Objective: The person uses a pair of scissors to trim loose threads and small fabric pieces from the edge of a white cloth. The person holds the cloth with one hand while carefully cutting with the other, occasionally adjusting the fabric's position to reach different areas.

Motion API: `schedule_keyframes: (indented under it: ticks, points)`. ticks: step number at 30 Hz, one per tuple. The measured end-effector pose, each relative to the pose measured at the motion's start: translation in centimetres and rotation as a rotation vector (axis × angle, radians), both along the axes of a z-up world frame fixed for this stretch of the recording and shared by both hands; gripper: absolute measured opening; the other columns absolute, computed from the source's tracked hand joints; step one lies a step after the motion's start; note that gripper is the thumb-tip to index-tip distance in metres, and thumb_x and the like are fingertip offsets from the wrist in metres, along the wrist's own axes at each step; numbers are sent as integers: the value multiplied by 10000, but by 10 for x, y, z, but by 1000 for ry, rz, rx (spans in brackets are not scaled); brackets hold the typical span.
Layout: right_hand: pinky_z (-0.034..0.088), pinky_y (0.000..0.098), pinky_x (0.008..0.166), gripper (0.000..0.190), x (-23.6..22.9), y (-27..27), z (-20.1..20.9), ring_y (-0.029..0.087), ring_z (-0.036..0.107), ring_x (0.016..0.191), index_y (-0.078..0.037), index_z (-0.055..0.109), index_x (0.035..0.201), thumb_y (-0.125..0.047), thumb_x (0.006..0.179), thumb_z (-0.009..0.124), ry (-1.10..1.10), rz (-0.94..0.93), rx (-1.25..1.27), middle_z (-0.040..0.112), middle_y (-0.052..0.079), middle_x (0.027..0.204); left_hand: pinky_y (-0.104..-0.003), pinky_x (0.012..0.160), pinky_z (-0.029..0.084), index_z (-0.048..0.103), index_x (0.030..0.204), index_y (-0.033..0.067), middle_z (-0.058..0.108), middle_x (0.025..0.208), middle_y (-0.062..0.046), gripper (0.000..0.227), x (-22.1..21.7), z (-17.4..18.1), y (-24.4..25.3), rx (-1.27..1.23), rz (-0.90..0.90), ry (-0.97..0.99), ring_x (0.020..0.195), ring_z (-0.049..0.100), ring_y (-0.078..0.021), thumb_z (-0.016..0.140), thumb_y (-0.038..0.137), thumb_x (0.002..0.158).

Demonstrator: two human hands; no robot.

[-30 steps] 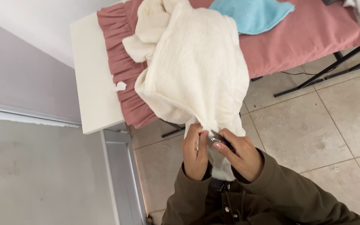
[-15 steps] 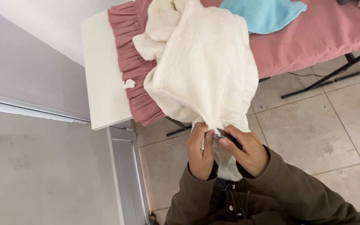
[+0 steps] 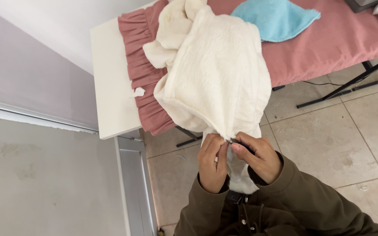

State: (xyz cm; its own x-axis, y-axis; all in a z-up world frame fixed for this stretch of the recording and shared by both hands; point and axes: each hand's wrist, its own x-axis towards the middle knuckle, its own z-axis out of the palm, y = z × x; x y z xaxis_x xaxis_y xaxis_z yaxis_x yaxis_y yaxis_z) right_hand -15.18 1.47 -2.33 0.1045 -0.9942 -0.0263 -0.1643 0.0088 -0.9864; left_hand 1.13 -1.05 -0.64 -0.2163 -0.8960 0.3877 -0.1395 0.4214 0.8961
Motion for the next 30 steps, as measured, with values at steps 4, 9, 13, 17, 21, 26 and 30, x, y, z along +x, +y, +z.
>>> schedule_keyframes:
  ticks: [4,9,13,17,21,26,30]
  points:
    - [368,268,500,351,-3,2,-23,82,392,565,-23,582,835,-286,1061,526,-101,-4,43,475,-18,612,-301,629,398,603,949,-22,573,898,-91,43,1,-6,2,-8,4,3,708,497,-188,603,-24,992]
    - [284,233,493,256,-9,2,-4,70,342,558,-41,626,970,-283,1015,556,-283,-140,60,428,-47,644,-308,701,421,580,986,-14,541,890,-79,154,3,-1,4,53,-34,81,765,491,-169,535,102,1077]
    - [365,225,590,249,-7,-21,-6,49,399,686,-13,590,929,-245,977,668,7,-140,-199,477,-42,758,-306,703,403,577,982,-6,531,882,-73,210,5,-3,3,132,-96,141,767,468,-159,510,161,1090]
    - [365,230,606,167,13,-34,-18,31,404,709,-14,612,979,-178,1003,632,-287,-104,-124,482,-57,773,-303,709,376,577,984,-14,495,870,-62,207,2,-7,2,109,-89,177,782,435,-153,534,154,1095]
    - [280,234,465,189,11,-31,-28,19,336,536,-37,531,896,-151,1027,605,-440,-219,-43,417,-70,654,-304,679,394,606,968,-14,549,872,-52,193,5,-9,1,87,18,170,753,478,-139,545,136,1073]
    - [264,231,456,143,12,-29,-20,9,320,501,-71,522,920,-142,1031,577,-554,-301,-42,403,-81,620,-297,638,348,590,962,-30,500,854,-56,174,5,-28,2,211,14,282,712,403,-124,533,103,1059]
    - [253,237,481,219,5,-26,-28,12,306,546,-63,505,858,-136,1047,587,-417,-201,-114,389,-85,648,-294,687,418,567,995,-12,538,857,-52,141,6,5,-7,78,-53,162,760,473,-112,522,108,1053]
